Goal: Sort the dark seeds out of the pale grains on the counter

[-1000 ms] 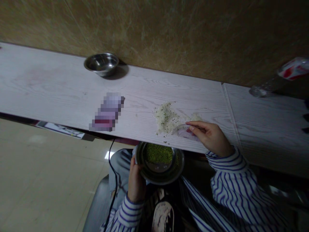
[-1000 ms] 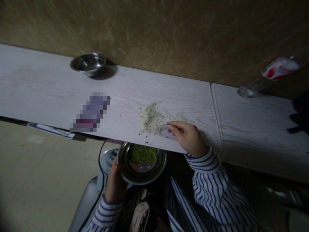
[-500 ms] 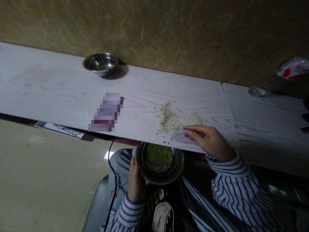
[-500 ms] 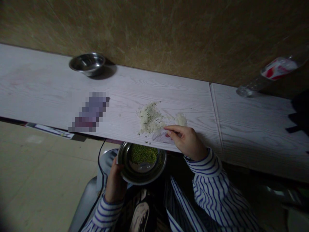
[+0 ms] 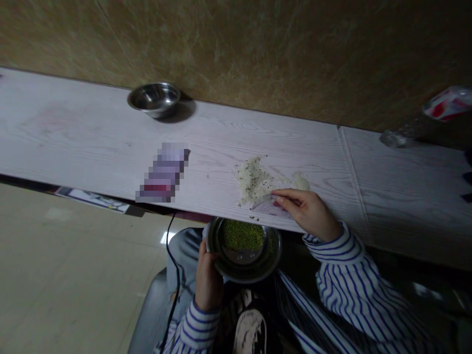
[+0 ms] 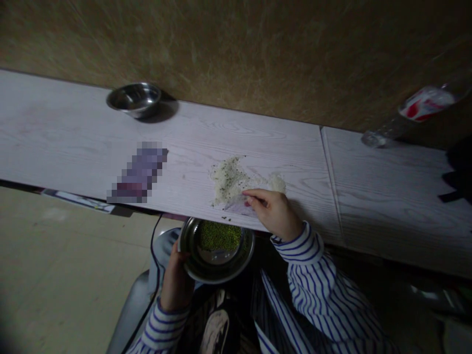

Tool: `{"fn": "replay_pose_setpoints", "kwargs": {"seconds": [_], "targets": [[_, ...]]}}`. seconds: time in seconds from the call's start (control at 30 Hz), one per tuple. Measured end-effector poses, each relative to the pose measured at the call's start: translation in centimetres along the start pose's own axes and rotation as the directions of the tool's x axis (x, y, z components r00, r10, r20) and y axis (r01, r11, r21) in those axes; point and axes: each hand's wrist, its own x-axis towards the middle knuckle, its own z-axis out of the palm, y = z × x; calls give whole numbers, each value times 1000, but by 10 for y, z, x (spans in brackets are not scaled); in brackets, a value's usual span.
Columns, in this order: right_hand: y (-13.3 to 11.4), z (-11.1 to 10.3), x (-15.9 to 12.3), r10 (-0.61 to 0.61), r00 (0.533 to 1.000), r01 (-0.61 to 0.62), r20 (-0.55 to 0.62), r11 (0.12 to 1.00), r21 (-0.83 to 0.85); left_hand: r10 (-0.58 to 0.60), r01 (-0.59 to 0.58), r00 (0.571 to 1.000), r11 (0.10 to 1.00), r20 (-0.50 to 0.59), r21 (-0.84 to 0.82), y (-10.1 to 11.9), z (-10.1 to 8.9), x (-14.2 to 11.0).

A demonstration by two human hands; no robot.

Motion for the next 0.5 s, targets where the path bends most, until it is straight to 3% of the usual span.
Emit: {"fn": "replay_pose_setpoints", "kwargs": {"seconds": [0.13, 0.33, 0.5], "targets": [[1, -4, 1, 1, 999, -1, -43, 1000, -4, 29, -29, 1000, 1000, 0, 4, 0, 0, 0], [-5, 3, 3, -24, 999, 24, -21, 999, -21, -18, 18, 1000, 999, 1, -28, 4, 5, -3], [-8, 4, 5, -38, 999, 38, 36, 999, -26, 58, -58, 998, 998, -12, 14, -1, -1, 1]]}}
